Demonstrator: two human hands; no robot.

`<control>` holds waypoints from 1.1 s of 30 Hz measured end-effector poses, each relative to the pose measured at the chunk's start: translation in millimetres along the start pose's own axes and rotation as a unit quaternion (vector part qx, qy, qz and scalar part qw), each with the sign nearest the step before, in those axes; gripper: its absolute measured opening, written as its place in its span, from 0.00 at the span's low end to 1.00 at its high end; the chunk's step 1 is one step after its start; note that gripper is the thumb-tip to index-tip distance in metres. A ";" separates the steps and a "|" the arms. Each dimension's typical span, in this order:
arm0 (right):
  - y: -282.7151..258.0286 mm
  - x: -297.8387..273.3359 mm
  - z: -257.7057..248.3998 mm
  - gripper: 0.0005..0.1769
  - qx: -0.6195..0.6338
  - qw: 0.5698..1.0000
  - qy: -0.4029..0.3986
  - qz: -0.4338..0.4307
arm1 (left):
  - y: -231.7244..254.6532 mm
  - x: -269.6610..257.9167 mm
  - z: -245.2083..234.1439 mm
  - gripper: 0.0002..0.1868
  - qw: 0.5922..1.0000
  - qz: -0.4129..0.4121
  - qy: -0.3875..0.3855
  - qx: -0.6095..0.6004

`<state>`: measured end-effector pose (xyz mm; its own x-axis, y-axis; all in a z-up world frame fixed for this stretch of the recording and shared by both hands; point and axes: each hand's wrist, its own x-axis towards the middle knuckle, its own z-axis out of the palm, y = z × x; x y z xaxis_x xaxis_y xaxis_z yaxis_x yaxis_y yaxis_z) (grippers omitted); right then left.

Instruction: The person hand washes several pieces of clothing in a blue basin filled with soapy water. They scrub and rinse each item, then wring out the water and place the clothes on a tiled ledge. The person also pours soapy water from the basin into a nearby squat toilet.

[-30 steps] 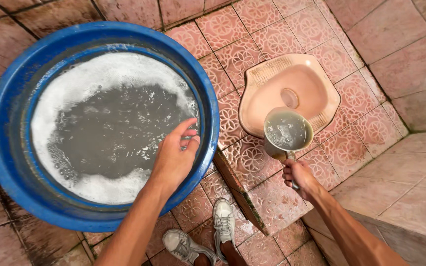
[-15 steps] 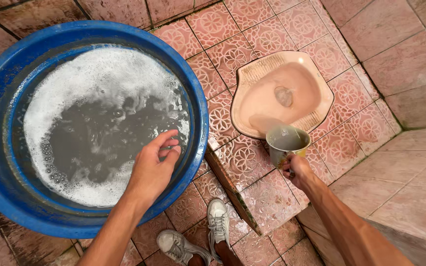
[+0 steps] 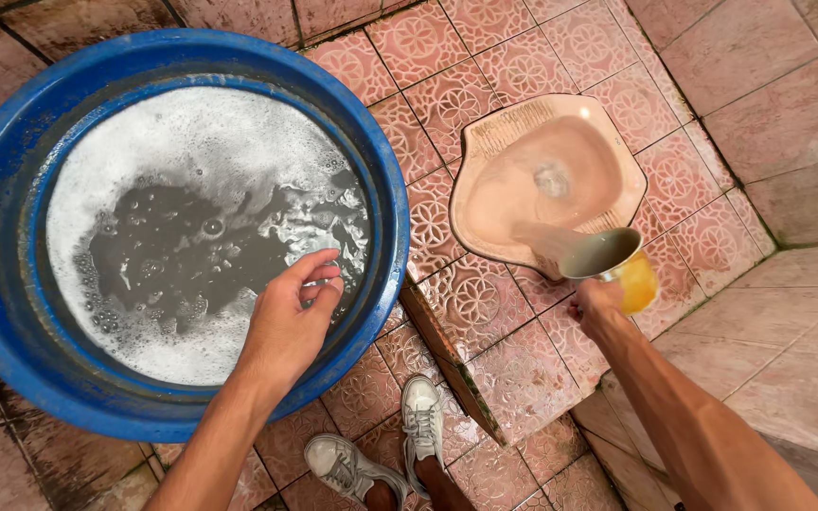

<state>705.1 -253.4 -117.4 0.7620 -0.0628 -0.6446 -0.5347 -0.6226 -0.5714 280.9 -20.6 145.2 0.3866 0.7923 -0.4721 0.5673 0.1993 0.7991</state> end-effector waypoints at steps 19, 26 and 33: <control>-17.0 -101.8 -13.8 0.23 -0.323 0.767 0.165 -0.530 | -94.6 -41.7 -85.0 0.25 0.996 -0.038 0.081 0.003; -39.9 -265.4 62.9 0.19 -0.298 0.776 -0.054 -0.553 | -164.8 -62.0 -136.1 0.45 0.928 -0.070 0.116 0.347; -38.9 -356.3 172.2 0.21 -0.461 0.603 -0.192 -0.622 | -191.1 -58.2 -143.7 0.64 0.871 -0.224 0.004 0.437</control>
<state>391.5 -72.5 47.0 0.1278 0.9754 -0.1798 0.9290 -0.1812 -0.3225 45.4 -21.9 73.5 -0.0187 0.7529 -0.6579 0.9982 -0.0232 -0.0548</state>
